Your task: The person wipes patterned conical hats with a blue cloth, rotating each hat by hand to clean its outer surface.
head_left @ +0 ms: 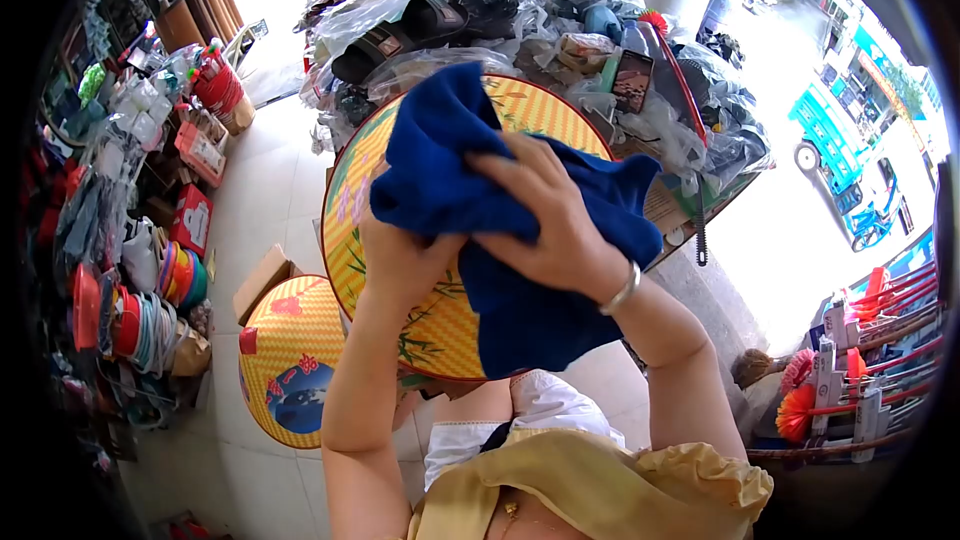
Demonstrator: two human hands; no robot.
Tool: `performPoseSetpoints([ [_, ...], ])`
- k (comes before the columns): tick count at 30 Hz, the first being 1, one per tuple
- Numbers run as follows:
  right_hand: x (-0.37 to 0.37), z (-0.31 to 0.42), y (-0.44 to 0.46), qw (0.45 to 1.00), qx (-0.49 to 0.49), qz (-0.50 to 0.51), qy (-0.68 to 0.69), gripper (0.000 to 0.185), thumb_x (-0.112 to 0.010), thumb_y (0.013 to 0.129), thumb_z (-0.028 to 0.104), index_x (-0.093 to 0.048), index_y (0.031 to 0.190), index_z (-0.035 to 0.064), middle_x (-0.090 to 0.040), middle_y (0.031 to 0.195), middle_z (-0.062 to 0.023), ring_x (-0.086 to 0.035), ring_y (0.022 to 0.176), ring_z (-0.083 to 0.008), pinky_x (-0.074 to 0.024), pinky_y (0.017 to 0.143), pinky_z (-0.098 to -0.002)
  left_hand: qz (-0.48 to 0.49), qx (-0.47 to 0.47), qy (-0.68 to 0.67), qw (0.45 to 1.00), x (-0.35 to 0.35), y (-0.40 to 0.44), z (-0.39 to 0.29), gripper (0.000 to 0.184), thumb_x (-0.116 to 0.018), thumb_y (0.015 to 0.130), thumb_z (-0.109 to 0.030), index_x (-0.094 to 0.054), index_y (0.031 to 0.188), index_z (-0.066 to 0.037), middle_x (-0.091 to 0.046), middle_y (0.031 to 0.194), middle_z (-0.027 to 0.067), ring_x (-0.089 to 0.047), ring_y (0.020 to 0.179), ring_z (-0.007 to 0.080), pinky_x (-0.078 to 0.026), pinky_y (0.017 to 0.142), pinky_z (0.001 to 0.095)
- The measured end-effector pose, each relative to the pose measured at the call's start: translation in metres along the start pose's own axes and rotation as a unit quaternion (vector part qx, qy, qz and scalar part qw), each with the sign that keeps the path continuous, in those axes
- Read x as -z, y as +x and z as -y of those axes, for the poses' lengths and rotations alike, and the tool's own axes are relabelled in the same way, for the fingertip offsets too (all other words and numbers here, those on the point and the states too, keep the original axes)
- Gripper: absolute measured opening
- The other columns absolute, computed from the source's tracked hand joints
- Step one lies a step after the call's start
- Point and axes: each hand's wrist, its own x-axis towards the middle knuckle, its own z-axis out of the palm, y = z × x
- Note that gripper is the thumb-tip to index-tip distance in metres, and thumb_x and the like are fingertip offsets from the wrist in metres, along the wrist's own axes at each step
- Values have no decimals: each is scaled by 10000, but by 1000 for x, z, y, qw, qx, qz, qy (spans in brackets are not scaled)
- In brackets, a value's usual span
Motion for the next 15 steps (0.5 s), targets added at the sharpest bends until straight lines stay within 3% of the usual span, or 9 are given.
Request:
performPoseSetpoints([
  [1,0,-10,9,1000,-11,3,20,581,-732,715,139,-520,1237,-4,-497,1263,-218,-470,1196,-372,-359,1022,-405,0,-1,1,1000,0,4,-8,555,-737,687,-144,-540,1199,-59,-582,1196,173,-546,1123,351,-420,966,418],
  [3,0,-44,17,976,-152,-14,153,484,-679,810,164,-521,1235,-6,-610,1116,-92,-553,1050,-167,-404,967,-306,-54,-73,118,989,2,15,-28,521,-732,695,-153,-551,1174,-54,-585,1197,169,-550,1120,351,-424,962,413],
  [4,6,-57,21,965,-197,-31,171,427,-647,854,210,-547,1203,-14,-627,1057,-53,-547,1004,-128,-418,930,-270,-63,-108,98,987,1,17,-25,500,-727,703,-154,-554,1161,-54,-583,1204,165,-548,1126,350,-424,962,412],
  [8,18,-165,-5,946,-283,-80,140,414,-653,857,302,-607,1129,-7,-671,1002,-93,-595,920,-135,-448,865,-281,-63,-112,79,989,0,20,-28,477,-710,708,-147,-561,1152,-57,-591,1194,166,-554,1119,348,-421,964,414],
  [11,23,-157,-26,939,-308,-101,119,437,-655,857,311,-601,1147,-11,-672,1018,-101,-603,943,-148,-441,884,-278,-57,-119,83,988,1,25,-31,460,-706,708,-151,-572,1138,-58,-600,1177,165,-561,1108,344,-427,955,412],
  [12,21,-149,-33,933,-337,-96,80,472,-657,852,294,-567,1200,-12,-637,1103,-155,-586,1058,-219,-415,950,-317,-60,-118,81,988,2,25,-30,460,-706,708,-151,-572,1138,-58,-600,1177,165,-561,1108,344,-427,955,412],
  [13,18,-134,-39,934,-337,-94,78,472,-657,852,294,-567,1200,-12,-637,1103,-155,-586,1058,-219,-415,950,-317,-42,-108,79,990,3,25,-29,470,-696,711,-115,-561,1154,-36,-585,1195,174,-548,1135,328,-415,972,396],
  [15,11,-101,-49,972,-220,-79,-34,500,-653,842,250,-525,1249,-12,-558,1214,-219,-501,1198,-313,-372,1016,-376,-23,-99,77,992,4,27,-28,481,-685,714,-79,-549,1171,-15,-570,1214,183,-534,1162,313,-404,990,380],
])
